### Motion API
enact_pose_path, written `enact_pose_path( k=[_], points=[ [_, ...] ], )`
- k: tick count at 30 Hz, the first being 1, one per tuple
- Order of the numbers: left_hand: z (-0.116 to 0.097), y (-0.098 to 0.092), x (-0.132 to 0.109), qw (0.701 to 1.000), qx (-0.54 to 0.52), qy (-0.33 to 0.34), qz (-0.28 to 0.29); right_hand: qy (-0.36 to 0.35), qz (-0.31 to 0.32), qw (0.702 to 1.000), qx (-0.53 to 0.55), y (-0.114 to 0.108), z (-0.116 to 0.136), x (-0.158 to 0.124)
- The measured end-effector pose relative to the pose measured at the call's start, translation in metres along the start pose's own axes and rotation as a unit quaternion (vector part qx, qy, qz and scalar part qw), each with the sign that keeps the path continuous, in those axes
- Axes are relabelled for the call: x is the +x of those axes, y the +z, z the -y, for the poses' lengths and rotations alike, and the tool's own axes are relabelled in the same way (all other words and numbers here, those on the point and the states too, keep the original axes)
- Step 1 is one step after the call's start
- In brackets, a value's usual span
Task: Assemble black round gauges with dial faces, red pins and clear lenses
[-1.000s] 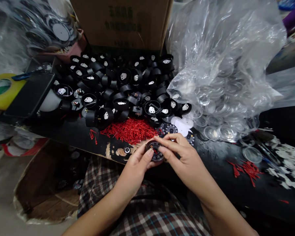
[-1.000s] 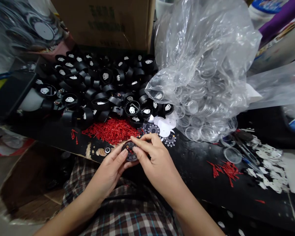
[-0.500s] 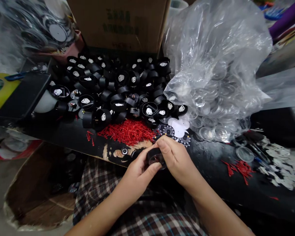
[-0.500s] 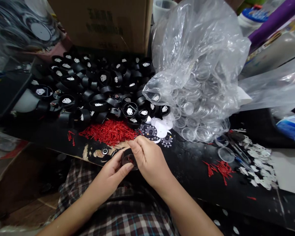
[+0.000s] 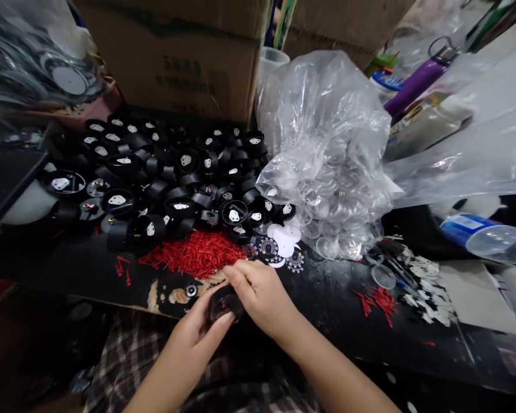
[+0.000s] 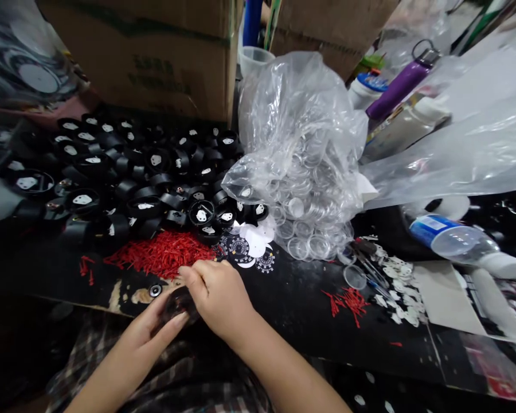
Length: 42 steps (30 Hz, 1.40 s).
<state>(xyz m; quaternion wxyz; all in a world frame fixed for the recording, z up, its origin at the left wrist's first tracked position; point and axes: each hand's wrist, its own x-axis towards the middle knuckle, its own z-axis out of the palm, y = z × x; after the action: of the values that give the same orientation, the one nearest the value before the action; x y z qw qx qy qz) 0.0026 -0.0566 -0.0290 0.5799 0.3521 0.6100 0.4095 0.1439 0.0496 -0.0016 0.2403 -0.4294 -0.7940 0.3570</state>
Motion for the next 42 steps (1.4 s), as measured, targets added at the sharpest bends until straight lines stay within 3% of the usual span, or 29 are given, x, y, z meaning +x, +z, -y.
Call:
enact_pose_path(
  k=[2,4,6,8,10,13,17,20,23,26,31,35,37,42],
  points=[
    [0.019,-0.032,-0.016,0.997,-0.007,-0.066,-0.039,0.017,-0.029,0.999,-0.014,-0.016,-0.010,0.006],
    [0.034,-0.066,-0.033,0.987,0.008,-0.108,-0.120,0.034,-0.107,0.992,-0.061,-0.032,-0.021,0.015],
    [0.041,-0.093,-0.043,0.959,0.080,-0.107,-0.248,0.005,-0.125,0.986,-0.111,-0.039,-0.026,0.027],
    [0.036,-0.104,-0.047,0.921,0.164,-0.073,-0.346,-0.044,-0.092,0.982,-0.160,-0.037,-0.024,0.043],
    [0.026,-0.097,-0.047,0.907,0.200,-0.018,-0.370,-0.065,-0.068,0.971,-0.220,-0.030,-0.018,0.059],
    [0.010,-0.067,-0.040,0.943,0.142,0.039,-0.297,-0.063,-0.038,0.960,-0.272,-0.023,-0.011,0.075],
    [-0.002,-0.021,-0.020,0.991,-0.015,0.027,-0.133,-0.059,-0.070,0.978,-0.189,-0.024,-0.008,0.066],
    [-0.010,0.007,0.000,0.984,-0.168,0.028,-0.041,-0.042,-0.109,0.989,-0.094,-0.017,0.001,0.034],
    [-0.018,0.024,0.015,0.956,-0.283,-0.022,-0.072,-0.003,-0.078,0.996,-0.052,-0.003,0.012,-0.003],
    [-0.022,0.030,0.021,0.935,-0.326,-0.061,-0.125,0.020,-0.048,0.999,-0.012,0.000,0.017,-0.025],
    [-0.021,0.026,0.021,0.929,-0.351,-0.049,-0.109,0.010,-0.008,0.999,0.040,-0.029,-0.001,-0.025],
    [-0.022,0.023,0.017,0.927,-0.361,-0.065,-0.077,0.065,-0.069,0.983,-0.159,-0.042,-0.034,-0.007],
    [-0.024,0.022,0.015,0.929,-0.361,-0.066,-0.046,0.085,-0.063,0.970,-0.218,-0.041,-0.046,0.000],
    [-0.028,0.016,0.013,0.928,-0.367,-0.065,0.006,0.155,-0.097,0.982,-0.051,-0.038,-0.053,0.000]
  ],
)
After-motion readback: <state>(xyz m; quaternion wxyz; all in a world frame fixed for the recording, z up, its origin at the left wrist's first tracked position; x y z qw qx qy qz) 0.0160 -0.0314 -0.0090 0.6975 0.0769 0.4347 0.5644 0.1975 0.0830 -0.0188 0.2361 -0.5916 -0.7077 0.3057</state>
